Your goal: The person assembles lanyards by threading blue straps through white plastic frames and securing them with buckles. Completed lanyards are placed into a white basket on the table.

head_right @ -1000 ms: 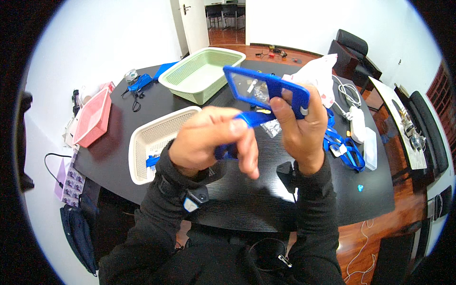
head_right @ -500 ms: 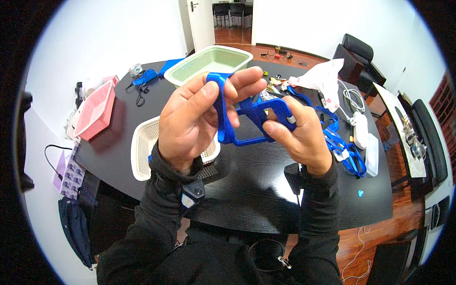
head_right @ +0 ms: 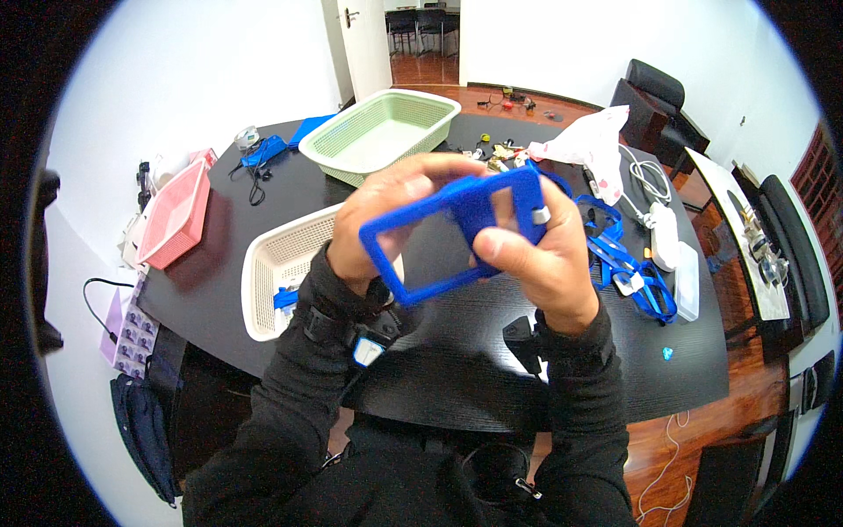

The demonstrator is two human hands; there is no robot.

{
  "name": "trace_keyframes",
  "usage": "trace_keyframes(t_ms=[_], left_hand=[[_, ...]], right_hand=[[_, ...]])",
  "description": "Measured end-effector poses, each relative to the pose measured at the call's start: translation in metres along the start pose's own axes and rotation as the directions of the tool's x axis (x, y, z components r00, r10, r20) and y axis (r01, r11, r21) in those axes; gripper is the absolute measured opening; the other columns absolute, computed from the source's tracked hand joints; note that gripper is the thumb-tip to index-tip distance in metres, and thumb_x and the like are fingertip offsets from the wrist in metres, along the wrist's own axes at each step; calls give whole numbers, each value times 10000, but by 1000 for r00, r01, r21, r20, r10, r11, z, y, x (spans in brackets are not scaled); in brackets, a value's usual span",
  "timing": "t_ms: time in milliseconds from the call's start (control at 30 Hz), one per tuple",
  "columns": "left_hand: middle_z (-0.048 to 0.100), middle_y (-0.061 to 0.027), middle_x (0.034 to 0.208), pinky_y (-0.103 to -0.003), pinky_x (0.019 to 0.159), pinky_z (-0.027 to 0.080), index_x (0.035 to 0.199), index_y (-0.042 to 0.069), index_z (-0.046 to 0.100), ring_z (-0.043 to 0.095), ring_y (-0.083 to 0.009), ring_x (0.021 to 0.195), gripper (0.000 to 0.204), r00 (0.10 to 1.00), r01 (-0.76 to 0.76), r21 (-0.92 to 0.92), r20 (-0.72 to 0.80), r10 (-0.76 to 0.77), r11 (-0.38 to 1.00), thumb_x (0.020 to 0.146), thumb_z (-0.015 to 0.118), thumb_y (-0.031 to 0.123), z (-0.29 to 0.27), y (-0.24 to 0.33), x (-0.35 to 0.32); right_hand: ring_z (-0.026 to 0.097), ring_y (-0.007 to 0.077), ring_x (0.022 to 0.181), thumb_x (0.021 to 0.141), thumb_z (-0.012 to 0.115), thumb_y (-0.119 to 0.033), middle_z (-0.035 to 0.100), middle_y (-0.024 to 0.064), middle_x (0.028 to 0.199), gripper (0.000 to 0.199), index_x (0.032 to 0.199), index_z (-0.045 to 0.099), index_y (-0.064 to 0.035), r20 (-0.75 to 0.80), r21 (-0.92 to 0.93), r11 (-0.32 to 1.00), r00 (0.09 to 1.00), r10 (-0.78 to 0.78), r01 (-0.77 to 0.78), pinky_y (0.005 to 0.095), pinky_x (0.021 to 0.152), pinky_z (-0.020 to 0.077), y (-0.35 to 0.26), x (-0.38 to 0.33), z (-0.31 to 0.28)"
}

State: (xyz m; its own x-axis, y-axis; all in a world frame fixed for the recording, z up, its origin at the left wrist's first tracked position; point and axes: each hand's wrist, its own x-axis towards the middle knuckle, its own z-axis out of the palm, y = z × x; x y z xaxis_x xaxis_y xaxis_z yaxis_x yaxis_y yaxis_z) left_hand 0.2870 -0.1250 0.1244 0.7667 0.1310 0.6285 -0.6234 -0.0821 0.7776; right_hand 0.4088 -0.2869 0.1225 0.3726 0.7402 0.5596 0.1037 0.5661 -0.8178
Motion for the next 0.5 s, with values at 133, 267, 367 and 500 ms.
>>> trace_keyframes(t_ms=[133, 267, 367, 500], left_hand=[[692, -199, 973, -389, 785, 548, 1152, -47, 641, 694, -289, 847, 286, 942, -281, 574, 13, 334, 769, 904, 649, 96, 17, -15, 6], [691, -165, 927, -381, 734, 533, 1059, -26, 664, 688, -288, 831, 186, 960, -120, 541, -151, 236, 832, 916, 667, 93, 28, -21, 0], [695, -155, 875, -371, 700, 520, 1017, -22, 678, 682, -282, 779, 140, 955, -118, 600, -150, 256, 792, 927, 665, 85, 35, -23, 0], [664, -224, 830, -440, 696, 504, 891, -29, 652, 660, -389, 795, 163, 978, -110, 679, -56, 200, 726, 923, 648, 130, 49, -23, 1]], right_hand=[[635, 152, 685, 870, 754, -184, 626, 57, 881, 370, 1128, 545, -21, -132, 217, 976, 991, 7, 22, 274, 540, 526, 5, 5, 0], [649, 143, 818, 895, 727, -129, 653, 59, 973, 347, 1178, 555, -25, -251, 227, 970, 967, -33, 92, 301, 726, 557, 9, 6, 6], [653, 153, 947, 936, 684, -92, 661, 54, 1054, 302, 1204, 559, -29, -312, 278, 947, 948, -67, 158, 333, 887, 536, 12, 7, 12], [671, 179, 966, 958, 667, -98, 686, 93, 1054, 284, 1210, 554, -29, -360, 295, 933, 929, -91, 205, 355, 885, 550, 15, 7, 14]])
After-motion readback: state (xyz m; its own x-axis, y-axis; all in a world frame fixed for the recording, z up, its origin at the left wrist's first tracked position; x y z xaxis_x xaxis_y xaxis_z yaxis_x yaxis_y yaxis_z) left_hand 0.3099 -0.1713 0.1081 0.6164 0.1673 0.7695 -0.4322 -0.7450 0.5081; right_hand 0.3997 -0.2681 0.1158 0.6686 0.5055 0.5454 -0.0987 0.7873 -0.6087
